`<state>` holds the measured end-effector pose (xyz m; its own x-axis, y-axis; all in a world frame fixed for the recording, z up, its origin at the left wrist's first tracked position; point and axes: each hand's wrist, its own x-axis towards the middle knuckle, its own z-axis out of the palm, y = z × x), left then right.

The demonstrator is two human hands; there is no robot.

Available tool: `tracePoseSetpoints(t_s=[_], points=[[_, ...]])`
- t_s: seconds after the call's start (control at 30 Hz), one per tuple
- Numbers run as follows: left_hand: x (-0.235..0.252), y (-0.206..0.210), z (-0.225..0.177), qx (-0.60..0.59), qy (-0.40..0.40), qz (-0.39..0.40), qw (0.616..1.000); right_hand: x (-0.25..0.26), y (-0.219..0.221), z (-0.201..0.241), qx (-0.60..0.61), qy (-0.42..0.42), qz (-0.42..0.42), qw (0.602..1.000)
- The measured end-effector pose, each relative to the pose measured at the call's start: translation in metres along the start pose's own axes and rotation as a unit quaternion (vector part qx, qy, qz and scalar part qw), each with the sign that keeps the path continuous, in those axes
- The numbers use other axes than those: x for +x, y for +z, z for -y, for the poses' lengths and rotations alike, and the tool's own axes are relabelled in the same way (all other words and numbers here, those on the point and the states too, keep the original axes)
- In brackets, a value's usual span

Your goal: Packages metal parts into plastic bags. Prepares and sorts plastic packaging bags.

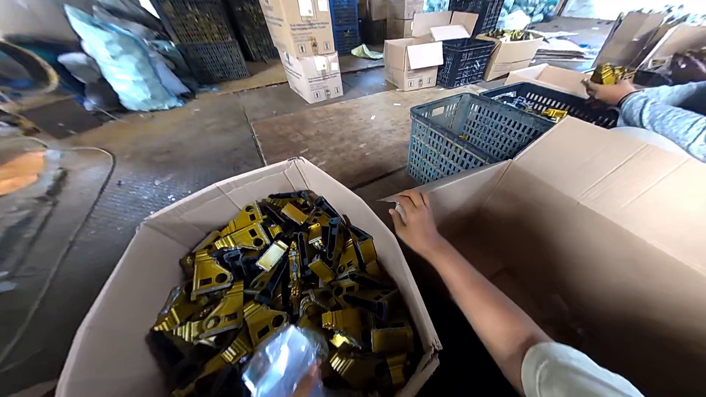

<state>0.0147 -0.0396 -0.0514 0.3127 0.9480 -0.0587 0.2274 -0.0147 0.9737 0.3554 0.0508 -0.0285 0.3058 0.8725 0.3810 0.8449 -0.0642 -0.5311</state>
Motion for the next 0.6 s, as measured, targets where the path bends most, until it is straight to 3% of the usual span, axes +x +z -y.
tracePoseSetpoints(t_s=[0.03, 0.07, 0.13, 0.17, 0.27, 0.37, 0.47, 0.6], points=[[0.007, -0.003, -0.002, 0.025, 0.011, 0.0, 1.0, -0.019, 0.002, 0.025, 0.067, -0.019, 0.028, 0.997], [0.015, -0.004, -0.003, 0.047, 0.032, -0.007, 0.998, -0.042, 0.006, 0.052, 0.141, -0.042, 0.112, 0.983], [0.031, -0.003, -0.002, 0.07, 0.087, -0.019, 0.994, -0.079, 0.021, 0.097, 0.253, -0.108, 0.3, 0.913], [0.038, -0.002, -0.001, 0.078, 0.114, -0.028, 0.99, -0.089, 0.026, 0.112, 0.286, -0.118, 0.338, 0.889], [0.047, -0.002, -0.007, 0.08, 0.123, -0.057, 0.988, -0.076, 0.01, 0.126, 0.316, -0.032, 0.34, 0.885], [0.047, -0.005, -0.014, 0.04, 0.135, -0.05, 0.989, -0.064, 0.007, 0.131, 0.299, -0.008, 0.409, 0.862], [0.043, -0.018, -0.019, -0.075, 0.03, -0.041, 0.996, -0.068, 0.03, 0.13, 0.363, 0.014, 0.393, 0.845], [0.043, -0.053, -0.02, -0.126, -0.052, -0.004, 0.991, -0.063, 0.042, 0.147, 0.471, 0.114, 0.436, 0.758]])
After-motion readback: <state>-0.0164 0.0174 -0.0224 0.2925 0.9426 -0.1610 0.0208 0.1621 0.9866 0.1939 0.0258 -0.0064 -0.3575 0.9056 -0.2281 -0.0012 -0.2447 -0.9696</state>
